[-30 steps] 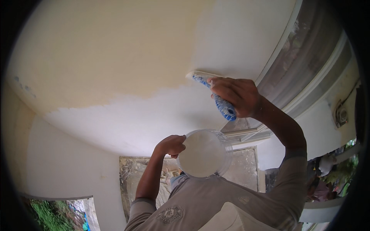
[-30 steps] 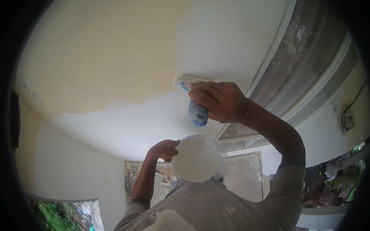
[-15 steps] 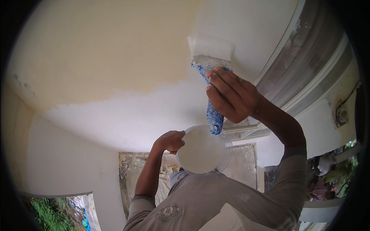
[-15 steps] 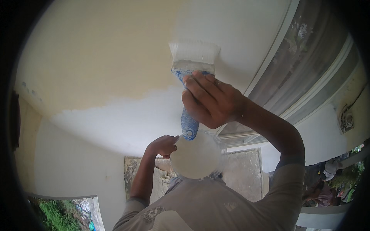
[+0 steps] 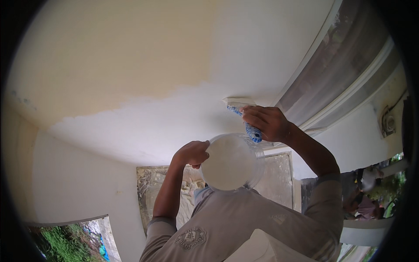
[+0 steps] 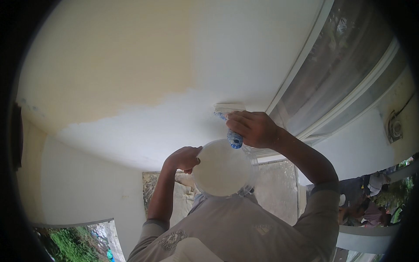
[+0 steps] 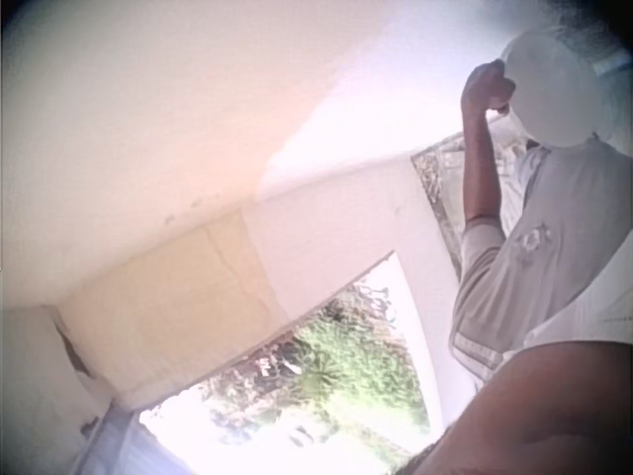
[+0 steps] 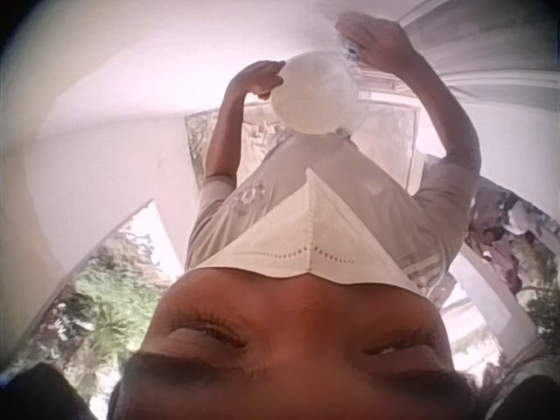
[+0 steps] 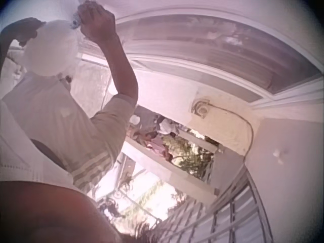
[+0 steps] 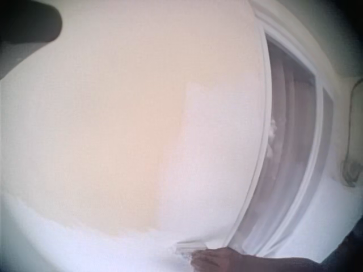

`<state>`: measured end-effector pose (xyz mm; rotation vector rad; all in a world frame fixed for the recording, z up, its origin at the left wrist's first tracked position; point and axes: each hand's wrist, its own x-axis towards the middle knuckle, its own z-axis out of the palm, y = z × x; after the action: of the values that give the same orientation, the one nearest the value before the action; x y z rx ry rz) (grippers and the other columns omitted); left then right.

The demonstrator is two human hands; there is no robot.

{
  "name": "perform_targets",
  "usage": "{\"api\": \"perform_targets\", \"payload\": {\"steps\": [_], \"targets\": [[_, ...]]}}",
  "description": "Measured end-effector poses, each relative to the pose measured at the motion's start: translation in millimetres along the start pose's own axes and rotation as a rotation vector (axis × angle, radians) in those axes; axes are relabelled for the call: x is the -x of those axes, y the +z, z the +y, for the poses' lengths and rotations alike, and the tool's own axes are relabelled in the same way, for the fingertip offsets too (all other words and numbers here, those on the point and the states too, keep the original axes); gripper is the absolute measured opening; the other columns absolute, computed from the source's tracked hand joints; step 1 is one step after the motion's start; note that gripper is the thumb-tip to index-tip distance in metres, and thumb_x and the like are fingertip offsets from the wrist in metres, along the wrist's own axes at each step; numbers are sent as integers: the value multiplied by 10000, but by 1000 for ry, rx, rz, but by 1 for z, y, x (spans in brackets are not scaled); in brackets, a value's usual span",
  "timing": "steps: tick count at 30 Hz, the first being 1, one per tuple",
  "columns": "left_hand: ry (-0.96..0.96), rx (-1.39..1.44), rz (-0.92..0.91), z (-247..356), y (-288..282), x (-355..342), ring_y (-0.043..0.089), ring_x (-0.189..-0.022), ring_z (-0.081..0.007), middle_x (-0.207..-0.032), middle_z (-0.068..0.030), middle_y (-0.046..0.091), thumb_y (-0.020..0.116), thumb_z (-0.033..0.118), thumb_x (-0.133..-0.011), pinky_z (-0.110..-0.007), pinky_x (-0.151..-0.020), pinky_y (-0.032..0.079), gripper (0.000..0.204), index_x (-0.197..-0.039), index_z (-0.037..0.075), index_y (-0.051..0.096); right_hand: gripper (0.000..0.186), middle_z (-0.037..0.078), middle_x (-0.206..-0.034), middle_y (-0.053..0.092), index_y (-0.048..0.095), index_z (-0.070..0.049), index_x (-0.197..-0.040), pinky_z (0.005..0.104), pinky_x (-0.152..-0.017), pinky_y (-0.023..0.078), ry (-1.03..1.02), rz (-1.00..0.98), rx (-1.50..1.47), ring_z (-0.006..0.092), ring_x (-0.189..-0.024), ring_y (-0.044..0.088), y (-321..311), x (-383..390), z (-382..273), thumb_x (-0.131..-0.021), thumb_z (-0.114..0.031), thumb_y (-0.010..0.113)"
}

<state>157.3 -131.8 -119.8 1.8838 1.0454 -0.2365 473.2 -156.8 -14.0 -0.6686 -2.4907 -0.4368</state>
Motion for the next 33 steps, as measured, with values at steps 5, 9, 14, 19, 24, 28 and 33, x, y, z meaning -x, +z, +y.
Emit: {"api": "perform_targets", "payload": {"steps": [5,9,14,19,24,28,33], "targets": [[-26,-30,-16,2,0,-4,755,-588,-247,-725,-160,746,579,74,-994,-405,-617,636,608,-1573,-88,485,410,183,-1204,834,718,-57,-1264,388,-825,734,62,206,6,333,-1072,848,-91,-19,39,-888,-20,879],[-26,-28,-35,0,-1,-6,752,-586,-250,-718,-157,743,574,74,-995,-408,-625,636,631,-1595,-86,464,328,178,-1219,843,751,-13,-1321,370,-910,727,-35,420,106,312,-1118,836,-165,-51,55,-1001,-34,819],[-11,-26,-31,-5,0,-3,747,-584,-255,-717,-156,742,569,82,-994,-411,-627,636,648,-1607,-90,449,306,175,-1215,844,750,-21,-1273,361,-930,725,-59,387,88,316,-1085,846,-164,-54,41,-983,-49,844],[-25,-46,-32,4,-1,-4,749,-588,-263,-720,-159,744,576,87,-985,-409,-635,636,701,-1641,-99,412,466,142,-1230,827,679,-104,-1237,356,-745,722,34,-50,-73,288,-1069,848,-73,4,24,-856,-125,946],[68,-15,-1,-6,3,-7,751,-595,-297,-660,-171,717,568,105,-937,-446,-637,618,394,-1252,-130,585,623,104,-1273,816,646,-127,-1304,378,-824,727,62,-124,-17,269,-1114,835,-71,-2,39,-770,-68,960],[87,-8,-3,-14,2,-12,747,-585,-288,-671,-166,724,570,114,-951,-432,-622,624,428,-1293,-142,571,480,130,-1212,843,716,-117,-1285,350,-757,721,-14,149,40,284,-1040,854,-142,-66,52,-860,-68,932],[87,12,-37,-9,-2,-9,741,-571,-272,-691,-173,728,561,106,-957,-413,-569,612,538,-1416,-172,524,244,186,-1189,828,726,3,-1293,410,-979,708,-74,345,299,311,-1140,824,-271,-147,70,-1053,-28,757]]}}
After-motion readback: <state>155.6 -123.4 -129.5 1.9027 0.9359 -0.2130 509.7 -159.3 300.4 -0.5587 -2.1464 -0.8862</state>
